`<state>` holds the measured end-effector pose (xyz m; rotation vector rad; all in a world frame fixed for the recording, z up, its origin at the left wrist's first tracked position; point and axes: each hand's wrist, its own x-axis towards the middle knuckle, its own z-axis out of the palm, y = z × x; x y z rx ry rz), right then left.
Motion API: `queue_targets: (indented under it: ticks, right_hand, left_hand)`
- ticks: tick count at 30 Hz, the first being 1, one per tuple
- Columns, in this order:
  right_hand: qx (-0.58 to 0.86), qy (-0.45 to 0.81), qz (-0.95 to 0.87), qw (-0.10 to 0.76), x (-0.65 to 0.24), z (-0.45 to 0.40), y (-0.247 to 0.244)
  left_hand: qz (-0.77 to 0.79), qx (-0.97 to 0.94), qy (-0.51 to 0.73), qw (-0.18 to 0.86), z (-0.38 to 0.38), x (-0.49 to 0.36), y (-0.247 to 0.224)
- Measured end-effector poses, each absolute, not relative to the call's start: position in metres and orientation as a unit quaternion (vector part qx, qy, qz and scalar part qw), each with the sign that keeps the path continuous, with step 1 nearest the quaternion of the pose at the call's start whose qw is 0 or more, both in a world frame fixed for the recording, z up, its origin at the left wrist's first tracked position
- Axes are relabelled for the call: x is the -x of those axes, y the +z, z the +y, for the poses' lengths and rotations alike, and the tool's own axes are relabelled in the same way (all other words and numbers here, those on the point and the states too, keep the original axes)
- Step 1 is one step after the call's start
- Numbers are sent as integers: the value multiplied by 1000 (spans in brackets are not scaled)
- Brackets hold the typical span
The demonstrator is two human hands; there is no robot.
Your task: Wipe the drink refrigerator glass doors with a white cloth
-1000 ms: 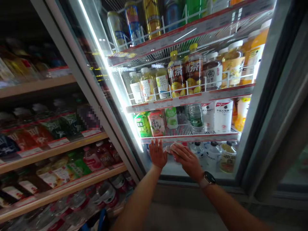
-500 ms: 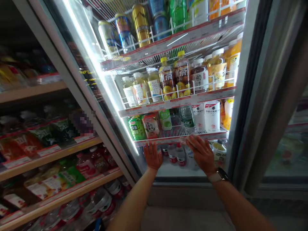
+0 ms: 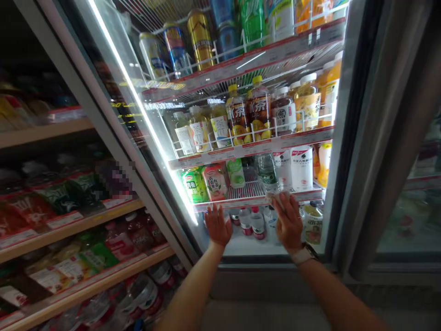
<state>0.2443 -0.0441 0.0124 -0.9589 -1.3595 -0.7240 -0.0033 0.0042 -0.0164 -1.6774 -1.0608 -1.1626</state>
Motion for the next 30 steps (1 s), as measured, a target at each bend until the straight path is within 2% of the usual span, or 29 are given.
queue_targets:
  ticks: [11, 18, 25, 30]
  right_hand:
    - [335, -276, -742, 510, -175, -42, -27]
    - [333, -294, -769, 459, -165, -45, -18]
    - [380, -297, -726, 491, -164, -45, 10]
    - [388, -285, -721, 498, -150, -43, 11]
  left_hand:
    - [-414, 665, -462, 417, 4, 4, -16]
    - [-403, 672, -469, 408, 5, 6, -15]
    - [-406, 668, -476, 404, 5, 4, -16]
    - [-404, 671, -474, 402, 6, 6, -18]
